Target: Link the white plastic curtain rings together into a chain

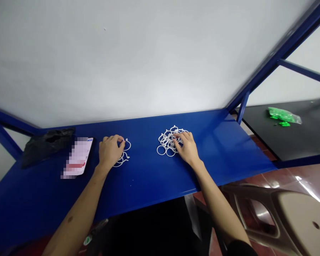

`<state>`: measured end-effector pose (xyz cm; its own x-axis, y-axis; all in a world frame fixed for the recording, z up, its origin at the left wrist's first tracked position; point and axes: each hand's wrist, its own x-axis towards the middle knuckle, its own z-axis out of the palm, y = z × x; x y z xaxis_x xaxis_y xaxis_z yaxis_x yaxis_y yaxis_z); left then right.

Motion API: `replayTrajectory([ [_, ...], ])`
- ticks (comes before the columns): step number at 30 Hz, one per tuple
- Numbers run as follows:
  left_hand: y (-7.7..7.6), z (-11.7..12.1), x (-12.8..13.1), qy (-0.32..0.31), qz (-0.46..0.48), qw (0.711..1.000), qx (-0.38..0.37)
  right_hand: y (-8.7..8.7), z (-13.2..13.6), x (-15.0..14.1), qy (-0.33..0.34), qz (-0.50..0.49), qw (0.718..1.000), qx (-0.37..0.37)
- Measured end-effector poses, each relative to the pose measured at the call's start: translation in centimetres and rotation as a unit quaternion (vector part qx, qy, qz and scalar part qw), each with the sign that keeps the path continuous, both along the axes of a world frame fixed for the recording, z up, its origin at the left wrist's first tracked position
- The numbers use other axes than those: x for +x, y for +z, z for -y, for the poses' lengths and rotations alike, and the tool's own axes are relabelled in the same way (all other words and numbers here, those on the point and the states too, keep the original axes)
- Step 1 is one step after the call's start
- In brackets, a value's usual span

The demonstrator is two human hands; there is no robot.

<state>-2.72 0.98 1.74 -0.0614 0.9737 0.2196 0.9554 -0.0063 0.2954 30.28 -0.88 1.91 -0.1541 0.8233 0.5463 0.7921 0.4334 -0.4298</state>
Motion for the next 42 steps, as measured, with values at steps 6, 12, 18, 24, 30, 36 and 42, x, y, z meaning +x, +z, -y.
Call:
replayTrajectory([
  [6, 1.1, -0.1, 0.6, -0.018, 0.187, 0.979, 0.078, 1.2, -1.0, -2.4, 0.016, -0.009, 1.000, 0.002],
  [12, 0.9, 0.2, 1.5, -0.065, 0.398, 0.913, 0.066, 1.0, -1.4, -7.9, 0.136, -0.024, 0.989, -0.060],
  [18, 0.3, 0.5, 2.3, -0.090, 0.487, 0.868, 0.037, -0.6, -0.2, -11.6, 0.147, -0.094, 0.982, -0.072],
  [24, -0.2, 1.1, 3.1, -0.125, 0.498, 0.858, 0.013, -1.3, 0.7, -12.0, 0.136, -0.143, 0.980, -0.012],
  [30, -0.3, 1.9, 3.5, -0.142, 0.471, 0.869, 0.052, -1.6, 1.3, -11.7, 0.168, -0.149, 0.975, 0.003],
  [36, -0.2, 2.5, 4.3, -0.176, 0.409, 0.890, 0.102, -2.1, 1.9, -11.4, 0.160, -0.083, 0.984, 0.001],
  [42, 0.2, 2.2, 3.7, -0.212, 0.338, 0.912, 0.094, -0.6, 1.2, -11.1, 0.155, -0.078, 0.985, -0.021],
])
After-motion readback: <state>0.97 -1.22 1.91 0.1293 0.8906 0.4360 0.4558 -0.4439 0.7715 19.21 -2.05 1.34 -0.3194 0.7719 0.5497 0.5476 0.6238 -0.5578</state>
